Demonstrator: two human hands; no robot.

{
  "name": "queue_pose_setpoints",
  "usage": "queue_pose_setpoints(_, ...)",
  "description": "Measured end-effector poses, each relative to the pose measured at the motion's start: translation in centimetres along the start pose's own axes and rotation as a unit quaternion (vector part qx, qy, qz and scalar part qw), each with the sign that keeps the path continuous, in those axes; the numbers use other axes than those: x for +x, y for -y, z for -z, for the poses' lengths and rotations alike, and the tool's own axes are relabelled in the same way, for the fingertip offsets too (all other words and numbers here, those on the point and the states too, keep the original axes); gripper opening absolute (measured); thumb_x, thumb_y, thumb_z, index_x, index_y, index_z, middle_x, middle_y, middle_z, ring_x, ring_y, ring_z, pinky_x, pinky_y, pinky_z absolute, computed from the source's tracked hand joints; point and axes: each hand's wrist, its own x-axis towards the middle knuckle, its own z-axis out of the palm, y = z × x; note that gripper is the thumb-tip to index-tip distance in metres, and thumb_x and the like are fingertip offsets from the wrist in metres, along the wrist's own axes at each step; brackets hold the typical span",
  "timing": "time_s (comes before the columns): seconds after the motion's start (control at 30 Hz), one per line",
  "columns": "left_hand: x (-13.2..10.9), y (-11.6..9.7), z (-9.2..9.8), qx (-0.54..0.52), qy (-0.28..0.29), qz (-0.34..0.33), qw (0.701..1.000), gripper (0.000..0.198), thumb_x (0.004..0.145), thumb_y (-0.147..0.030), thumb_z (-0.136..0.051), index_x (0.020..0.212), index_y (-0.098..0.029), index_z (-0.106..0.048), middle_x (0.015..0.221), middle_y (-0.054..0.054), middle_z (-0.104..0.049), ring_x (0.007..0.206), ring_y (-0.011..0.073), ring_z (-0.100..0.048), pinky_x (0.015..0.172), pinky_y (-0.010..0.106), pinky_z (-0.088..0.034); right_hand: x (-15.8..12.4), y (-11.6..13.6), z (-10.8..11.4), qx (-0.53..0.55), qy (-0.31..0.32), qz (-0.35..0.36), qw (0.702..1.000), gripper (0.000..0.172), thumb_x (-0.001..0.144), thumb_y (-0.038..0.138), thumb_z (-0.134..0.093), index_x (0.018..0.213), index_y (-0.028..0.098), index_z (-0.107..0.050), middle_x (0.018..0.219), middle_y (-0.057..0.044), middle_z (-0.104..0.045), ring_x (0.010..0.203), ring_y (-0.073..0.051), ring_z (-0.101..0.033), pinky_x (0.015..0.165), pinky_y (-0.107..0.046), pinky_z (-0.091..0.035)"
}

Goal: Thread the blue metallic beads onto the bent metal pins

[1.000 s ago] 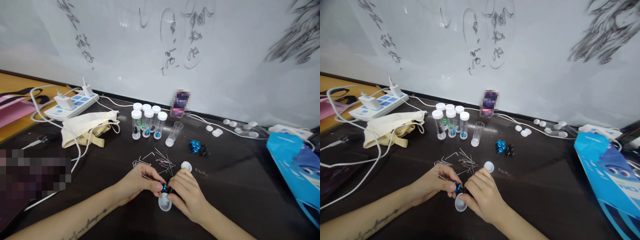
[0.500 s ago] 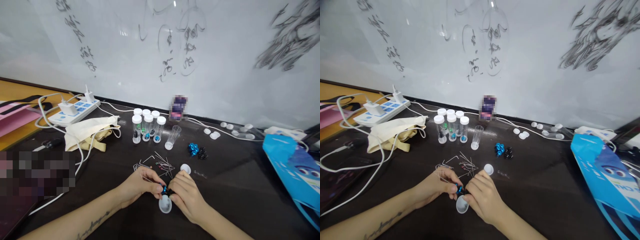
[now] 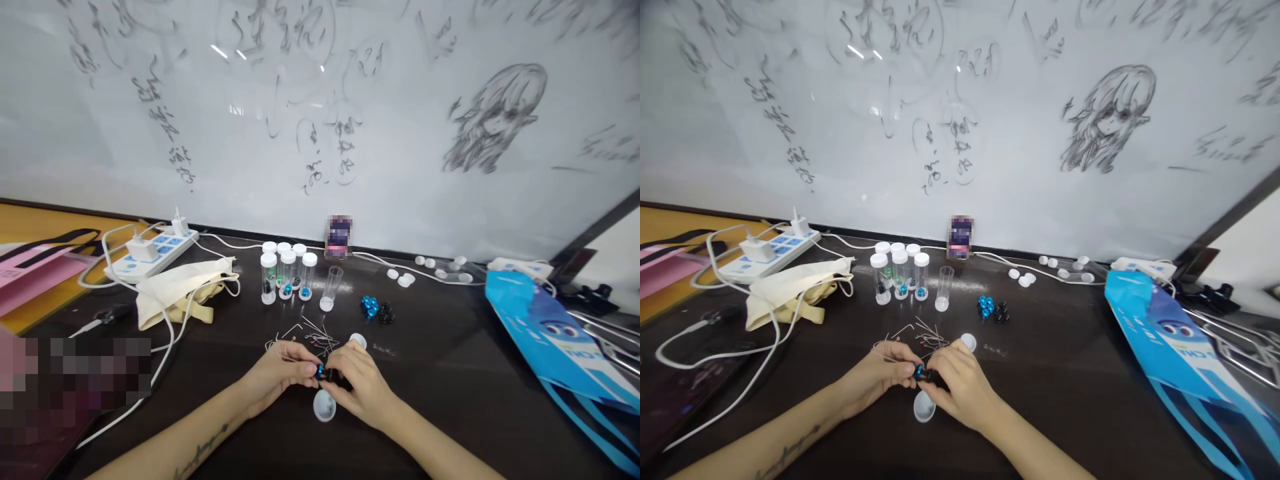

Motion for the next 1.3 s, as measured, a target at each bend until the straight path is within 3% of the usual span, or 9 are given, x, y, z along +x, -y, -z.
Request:
queue_pose_setpoints(0.37, 0.1, 0.4, 0.0, -0.002, -0.010, 0.007, 1.000, 0.025, 0.059, -0.024, -0.087, 0.074, -0.009, -0.074, 0.064, 0.005, -0.069, 0.056, 0.0113, -0.065, 0.060, 0.020, -0.050, 0.0, -0.1, 0.1, 0.013, 0.019, -0.023, 0.999, 0.037, 0.100, 0.049, -0.036, 0.088, 0.017, -0.052, 0.078, -0.004, -0.060, 0.069, -0.018, -0.052, 0.069, -0.034, -0.039)
queue_pose_setpoints(0.73, 0.1, 0.3, 0.2, -0.008, 0.011, 0.025, 1.000, 0.025, 0.061, -0.024, -0.087, 0.074, -0.008, -0.073, 0.066, 0.009, -0.072, 0.056, 0.0120, -0.066, 0.057, 0.019, -0.050, 0.1, 0.0, 0.2, 0.031, -0.001, 0.033, 0.999, 0.008, 0.096, 0.024, -0.051, 0.093, 0.016, -0.051, 0.082, -0.005, -0.061, 0.072, -0.016, -0.054, 0.069, -0.032, -0.041)
queue_pose_setpoints(1.13, 0.5, 1.3, 0.7, -0.001, -0.002, 0.031, 1.000, 0.026, 0.057, -0.025, -0.088, 0.071, -0.011, -0.072, 0.063, 0.005, -0.070, 0.052, 0.0131, -0.065, 0.051, 0.020, -0.049, 0.1, -1.1, -1.4, 0.000, -0.036, 0.066, 0.997, 0.040, 0.103, 0.043, -0.032, 0.077, 0.018, -0.050, 0.063, 0.000, -0.059, 0.056, -0.013, -0.050, 0.059, -0.029, -0.035)
queue_pose_setpoints(1.3, 0.4, 1.5, 0.8, 0.014, 0.000, 0.011, 1.000, 0.026, 0.058, -0.026, -0.087, 0.073, -0.012, -0.072, 0.068, 0.005, -0.071, 0.053, 0.0114, -0.064, 0.055, 0.020, -0.049, 0.4, -1.3, -1.4, -0.018, -0.041, 0.063, 0.997, 0.046, 0.104, 0.043, -0.026, 0.071, 0.018, -0.048, 0.056, 0.001, -0.056, 0.051, -0.012, -0.046, 0.056, -0.029, -0.033)
